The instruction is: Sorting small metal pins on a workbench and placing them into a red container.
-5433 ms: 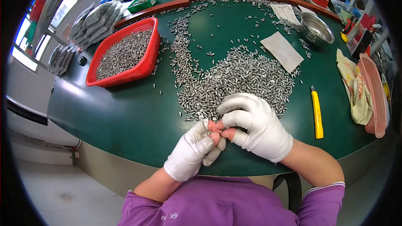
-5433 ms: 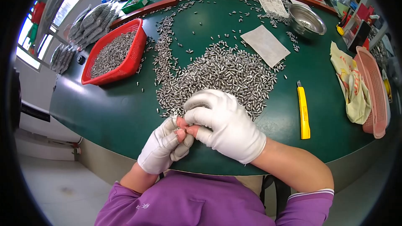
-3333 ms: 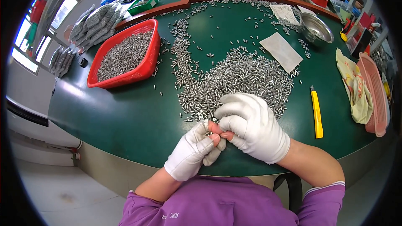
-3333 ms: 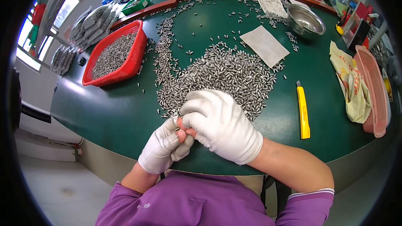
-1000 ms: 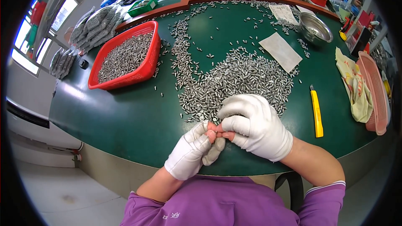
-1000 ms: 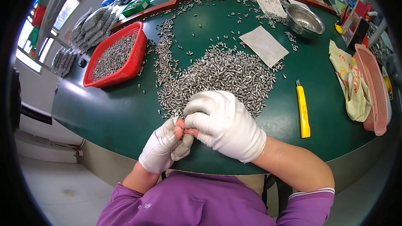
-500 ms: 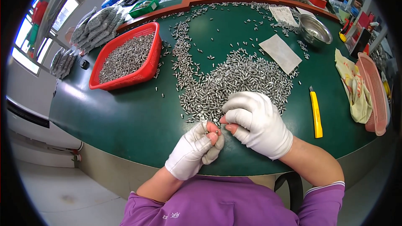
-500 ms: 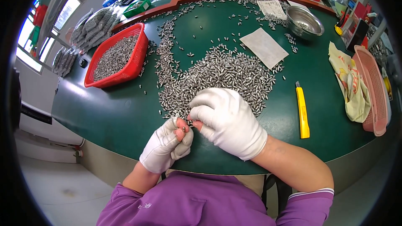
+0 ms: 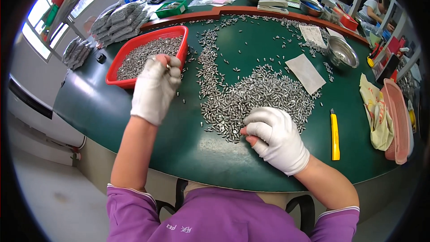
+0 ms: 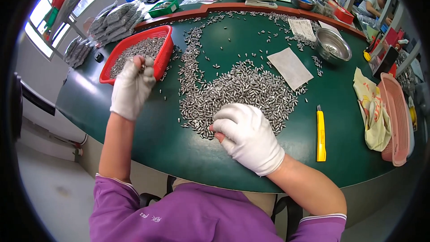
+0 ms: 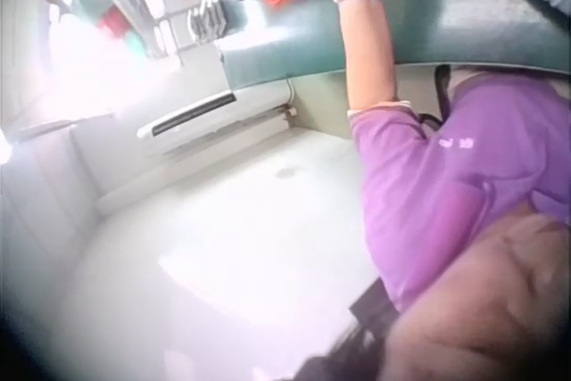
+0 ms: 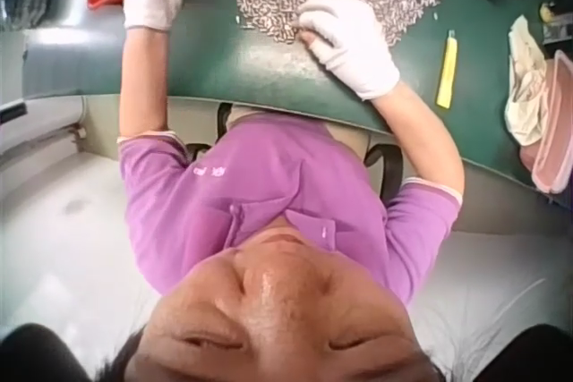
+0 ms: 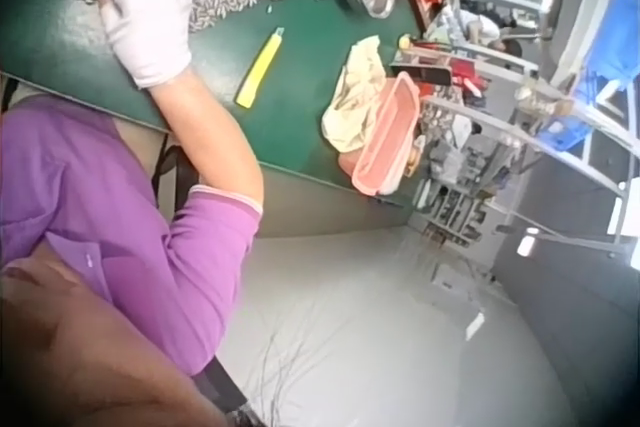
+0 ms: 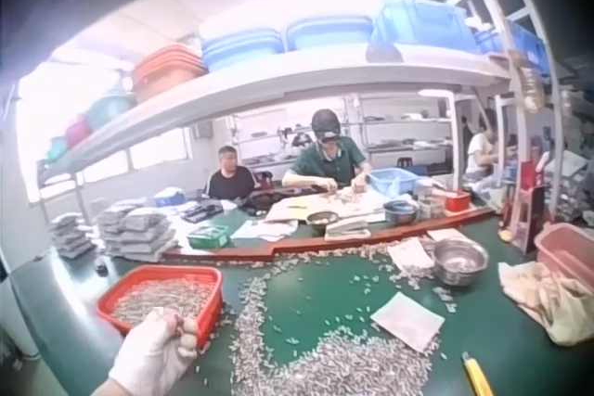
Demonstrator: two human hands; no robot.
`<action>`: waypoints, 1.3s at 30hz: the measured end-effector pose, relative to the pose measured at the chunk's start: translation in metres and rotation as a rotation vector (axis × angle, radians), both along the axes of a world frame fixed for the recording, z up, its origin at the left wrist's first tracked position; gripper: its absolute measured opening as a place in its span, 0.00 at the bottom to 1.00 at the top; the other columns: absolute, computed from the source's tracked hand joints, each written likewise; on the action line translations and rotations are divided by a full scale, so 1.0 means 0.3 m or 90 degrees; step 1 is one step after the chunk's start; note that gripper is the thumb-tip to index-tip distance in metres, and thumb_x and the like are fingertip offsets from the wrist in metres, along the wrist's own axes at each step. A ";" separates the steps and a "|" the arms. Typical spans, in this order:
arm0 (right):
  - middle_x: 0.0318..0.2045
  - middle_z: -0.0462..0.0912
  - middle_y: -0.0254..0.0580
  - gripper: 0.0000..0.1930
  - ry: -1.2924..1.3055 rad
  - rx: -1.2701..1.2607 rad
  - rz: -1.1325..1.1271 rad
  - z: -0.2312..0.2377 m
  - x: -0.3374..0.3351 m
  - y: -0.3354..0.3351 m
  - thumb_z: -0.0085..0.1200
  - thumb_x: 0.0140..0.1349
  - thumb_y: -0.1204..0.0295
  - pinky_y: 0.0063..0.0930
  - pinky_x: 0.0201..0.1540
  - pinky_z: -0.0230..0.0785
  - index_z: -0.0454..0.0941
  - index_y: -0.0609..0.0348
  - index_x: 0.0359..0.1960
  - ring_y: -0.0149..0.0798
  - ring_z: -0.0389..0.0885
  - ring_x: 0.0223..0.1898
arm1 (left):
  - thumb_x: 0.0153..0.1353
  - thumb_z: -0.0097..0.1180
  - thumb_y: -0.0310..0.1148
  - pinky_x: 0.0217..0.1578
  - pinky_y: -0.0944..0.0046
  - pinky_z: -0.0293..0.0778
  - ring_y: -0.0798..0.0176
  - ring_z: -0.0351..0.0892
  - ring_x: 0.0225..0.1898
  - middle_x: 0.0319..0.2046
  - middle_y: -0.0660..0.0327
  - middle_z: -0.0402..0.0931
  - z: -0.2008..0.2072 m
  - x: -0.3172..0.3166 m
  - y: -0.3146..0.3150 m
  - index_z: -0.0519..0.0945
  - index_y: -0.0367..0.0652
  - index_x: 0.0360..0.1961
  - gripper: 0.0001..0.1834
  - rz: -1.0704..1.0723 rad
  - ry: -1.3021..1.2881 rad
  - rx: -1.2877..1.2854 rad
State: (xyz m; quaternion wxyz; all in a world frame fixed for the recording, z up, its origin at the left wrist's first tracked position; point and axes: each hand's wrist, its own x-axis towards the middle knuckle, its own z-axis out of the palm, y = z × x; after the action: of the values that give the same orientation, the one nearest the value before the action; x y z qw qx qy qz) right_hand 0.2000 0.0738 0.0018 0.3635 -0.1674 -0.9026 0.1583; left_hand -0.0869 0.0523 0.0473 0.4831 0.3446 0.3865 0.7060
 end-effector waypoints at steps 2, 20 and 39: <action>0.39 0.79 0.35 0.12 0.004 0.009 0.009 0.005 -0.009 -0.002 0.64 0.45 0.75 0.39 0.46 0.71 0.78 0.52 0.34 0.43 0.79 0.45 | 0.71 0.52 0.38 0.48 0.63 0.75 0.61 0.77 0.45 0.47 0.52 0.74 0.031 -0.145 0.109 0.70 0.41 0.46 0.13 0.147 0.187 0.072; 0.37 0.80 0.37 0.12 0.031 0.043 -0.051 0.014 0.000 0.001 0.64 0.45 0.78 0.40 0.41 0.72 0.79 0.52 0.33 0.46 0.80 0.40 | 0.70 0.49 0.28 0.59 0.68 0.63 0.65 0.73 0.53 0.56 0.54 0.76 -0.017 -0.276 0.117 0.76 0.39 0.39 0.05 0.297 0.628 0.061; 0.46 0.78 0.45 0.26 -0.299 -0.121 -0.791 0.036 0.445 -0.139 0.66 0.53 0.66 0.43 0.47 0.74 0.75 0.54 0.55 0.51 0.79 0.46 | 0.38 0.69 0.22 0.60 0.42 0.63 0.32 0.59 0.67 0.62 0.51 0.68 -0.124 0.361 -0.355 0.73 0.44 0.30 0.18 -0.092 1.002 0.060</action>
State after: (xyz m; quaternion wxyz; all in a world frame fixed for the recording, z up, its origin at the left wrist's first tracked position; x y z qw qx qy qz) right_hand 0.3336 0.0320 0.0125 0.1646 -0.7170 -0.6760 -0.0423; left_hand 0.0216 -0.0541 0.0102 0.0971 0.7873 0.5608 0.2373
